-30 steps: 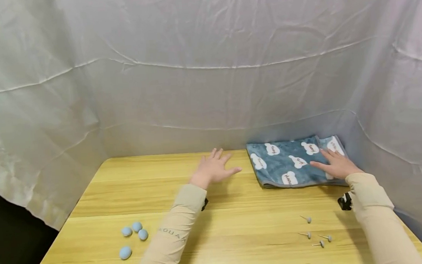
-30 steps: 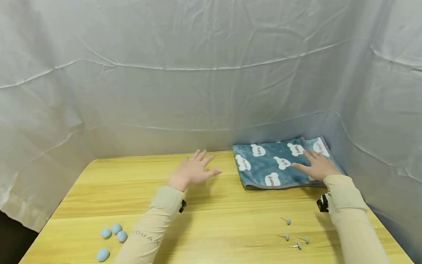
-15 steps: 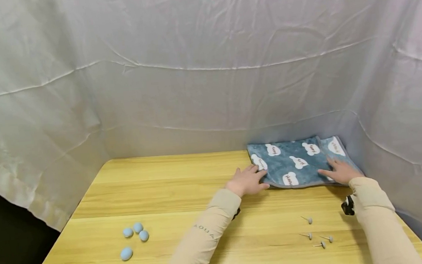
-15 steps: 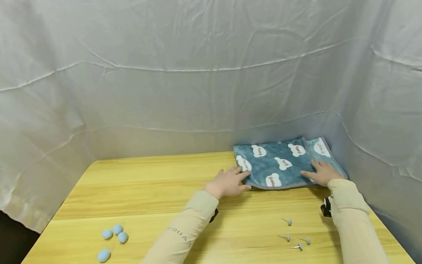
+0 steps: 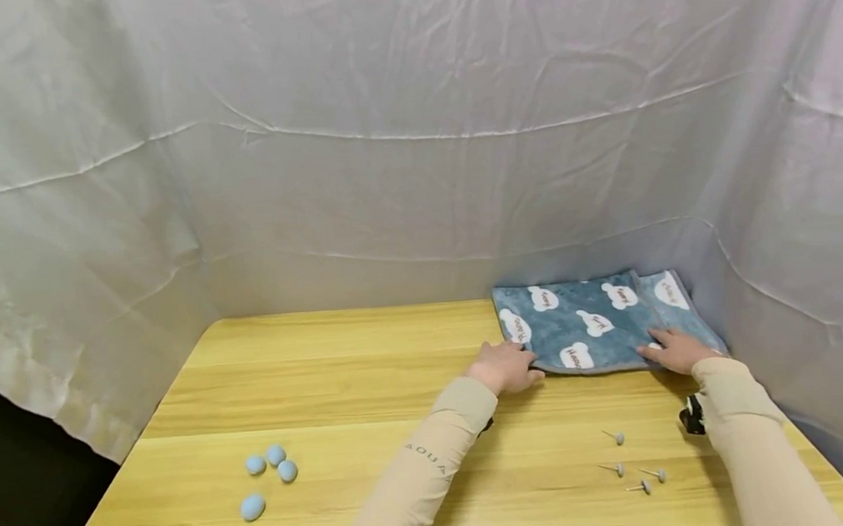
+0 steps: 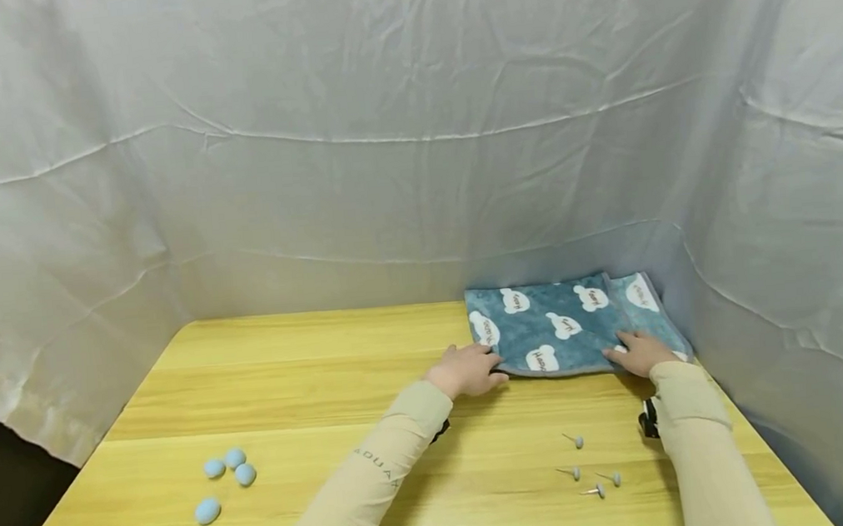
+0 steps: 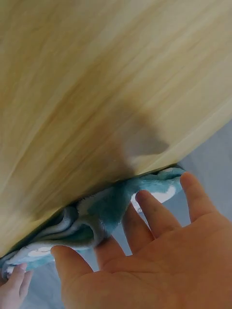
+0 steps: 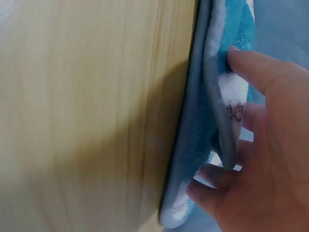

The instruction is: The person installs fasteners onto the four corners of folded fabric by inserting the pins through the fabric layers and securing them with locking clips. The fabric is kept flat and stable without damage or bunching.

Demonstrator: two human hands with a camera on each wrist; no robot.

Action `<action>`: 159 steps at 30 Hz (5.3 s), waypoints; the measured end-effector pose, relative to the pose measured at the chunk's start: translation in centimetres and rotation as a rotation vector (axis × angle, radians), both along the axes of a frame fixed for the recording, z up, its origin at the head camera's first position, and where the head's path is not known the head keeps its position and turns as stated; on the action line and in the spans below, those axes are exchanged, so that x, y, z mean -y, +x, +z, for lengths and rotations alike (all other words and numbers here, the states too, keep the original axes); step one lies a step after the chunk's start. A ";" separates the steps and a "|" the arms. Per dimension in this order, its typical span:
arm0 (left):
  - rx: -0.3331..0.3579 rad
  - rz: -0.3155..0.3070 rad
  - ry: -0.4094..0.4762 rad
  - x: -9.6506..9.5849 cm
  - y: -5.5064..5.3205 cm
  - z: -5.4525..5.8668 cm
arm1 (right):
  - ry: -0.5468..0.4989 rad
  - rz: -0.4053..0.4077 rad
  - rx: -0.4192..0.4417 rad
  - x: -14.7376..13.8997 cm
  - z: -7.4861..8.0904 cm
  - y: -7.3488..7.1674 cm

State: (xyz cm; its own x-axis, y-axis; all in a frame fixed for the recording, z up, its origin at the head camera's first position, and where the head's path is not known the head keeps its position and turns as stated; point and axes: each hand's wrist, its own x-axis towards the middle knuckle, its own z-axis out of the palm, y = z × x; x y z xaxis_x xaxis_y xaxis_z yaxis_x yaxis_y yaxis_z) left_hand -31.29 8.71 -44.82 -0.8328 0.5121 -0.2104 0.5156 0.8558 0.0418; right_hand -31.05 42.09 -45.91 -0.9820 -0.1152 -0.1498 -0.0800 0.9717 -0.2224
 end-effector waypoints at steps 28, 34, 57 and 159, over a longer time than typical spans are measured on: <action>0.008 -0.024 0.101 -2.5 -1.3 0.6 | 0.025 0.170 0.022 -2.6 1.5 -1.2; 0.037 0.006 0.119 -1.1 -1.2 0.8 | -0.002 0.230 0.033 -1.3 2.1 -1.1; 0.018 0.105 0.163 6.6 1.0 1.0 | -0.021 0.466 0.041 5.2 2.4 -0.4; -0.033 -0.217 0.138 -3.3 5.9 0.6 | -0.308 0.480 0.130 -2.9 1.8 4.7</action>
State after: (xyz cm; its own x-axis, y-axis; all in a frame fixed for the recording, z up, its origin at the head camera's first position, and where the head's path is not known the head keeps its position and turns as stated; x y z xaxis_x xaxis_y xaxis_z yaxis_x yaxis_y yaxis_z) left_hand -25.38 11.97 -44.25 -0.7054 0.7016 -0.1008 0.6898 0.7122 0.1302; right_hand -26.37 45.01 -44.11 -0.7848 -0.6002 -0.1544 -0.4487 0.7222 -0.5264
